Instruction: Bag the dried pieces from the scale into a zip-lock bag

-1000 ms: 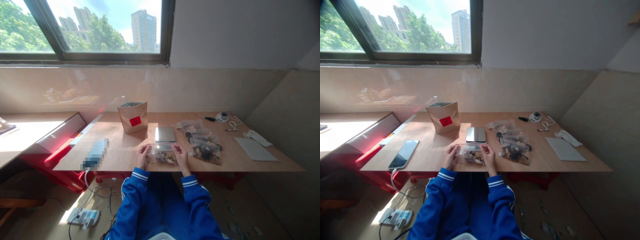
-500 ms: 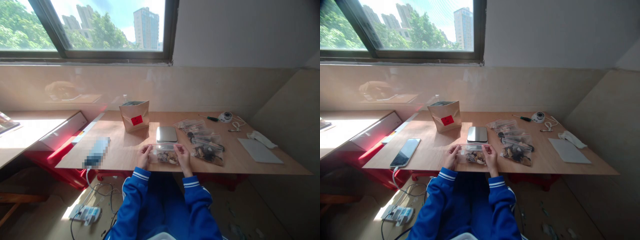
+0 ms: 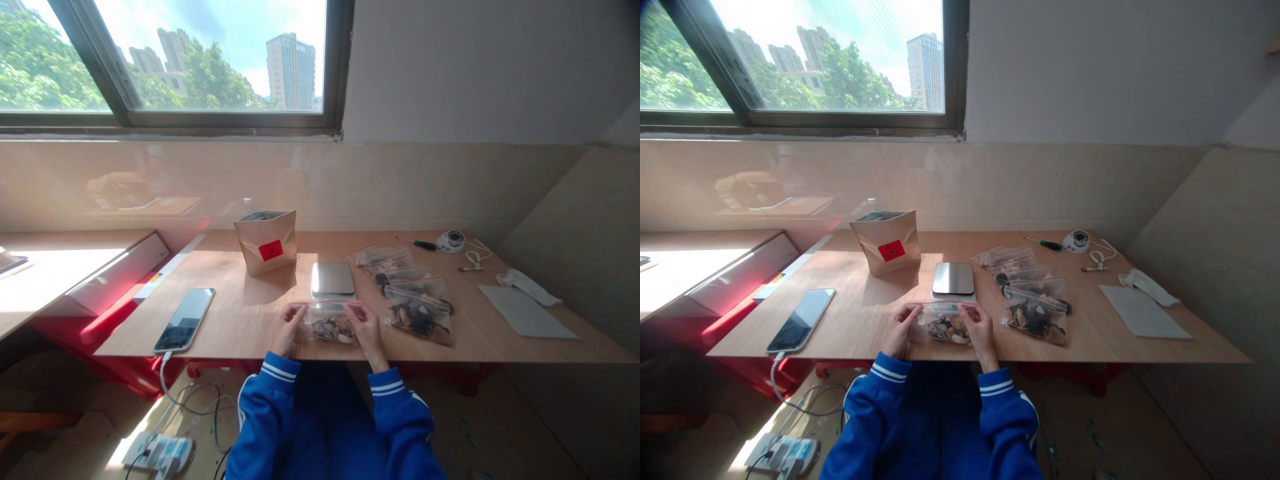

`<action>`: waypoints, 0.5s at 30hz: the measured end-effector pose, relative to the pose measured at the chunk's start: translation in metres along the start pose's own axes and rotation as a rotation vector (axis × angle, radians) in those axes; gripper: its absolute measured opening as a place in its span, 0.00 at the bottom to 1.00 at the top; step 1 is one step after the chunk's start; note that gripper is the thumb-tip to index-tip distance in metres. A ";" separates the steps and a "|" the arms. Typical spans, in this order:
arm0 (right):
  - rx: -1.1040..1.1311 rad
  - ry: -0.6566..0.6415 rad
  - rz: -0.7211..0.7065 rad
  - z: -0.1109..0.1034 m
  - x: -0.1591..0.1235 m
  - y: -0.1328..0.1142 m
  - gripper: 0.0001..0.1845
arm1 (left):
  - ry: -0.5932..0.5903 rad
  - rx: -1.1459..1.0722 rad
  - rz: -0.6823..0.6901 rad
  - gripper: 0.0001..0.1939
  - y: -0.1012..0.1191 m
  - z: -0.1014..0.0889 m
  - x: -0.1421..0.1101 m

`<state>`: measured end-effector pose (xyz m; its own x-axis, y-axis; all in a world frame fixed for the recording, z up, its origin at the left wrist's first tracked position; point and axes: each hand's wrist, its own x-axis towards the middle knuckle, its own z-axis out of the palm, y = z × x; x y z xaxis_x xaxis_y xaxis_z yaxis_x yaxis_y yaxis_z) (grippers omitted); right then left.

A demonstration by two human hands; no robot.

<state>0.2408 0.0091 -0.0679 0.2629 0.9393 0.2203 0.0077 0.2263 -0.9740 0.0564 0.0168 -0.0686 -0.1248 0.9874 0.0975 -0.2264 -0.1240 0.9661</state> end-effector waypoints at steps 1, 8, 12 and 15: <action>0.003 0.003 -0.006 0.000 0.000 0.000 0.14 | -0.001 0.001 0.000 0.13 -0.001 0.000 0.000; -0.008 -0.030 0.003 -0.003 -0.001 0.004 0.12 | 0.007 0.018 -0.016 0.12 -0.003 -0.002 0.000; -0.251 0.018 -0.192 -0.005 0.000 -0.012 0.12 | 0.049 -0.021 -0.003 0.11 -0.004 -0.001 0.000; -0.573 0.010 -0.456 -0.003 0.003 -0.039 0.13 | 0.021 0.013 -0.008 0.11 -0.002 0.000 0.000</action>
<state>0.2441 0.0023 -0.0293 0.1220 0.7806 0.6130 0.6211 0.4217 -0.6606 0.0573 0.0175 -0.0708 -0.1432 0.9860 0.0854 -0.2148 -0.1152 0.9698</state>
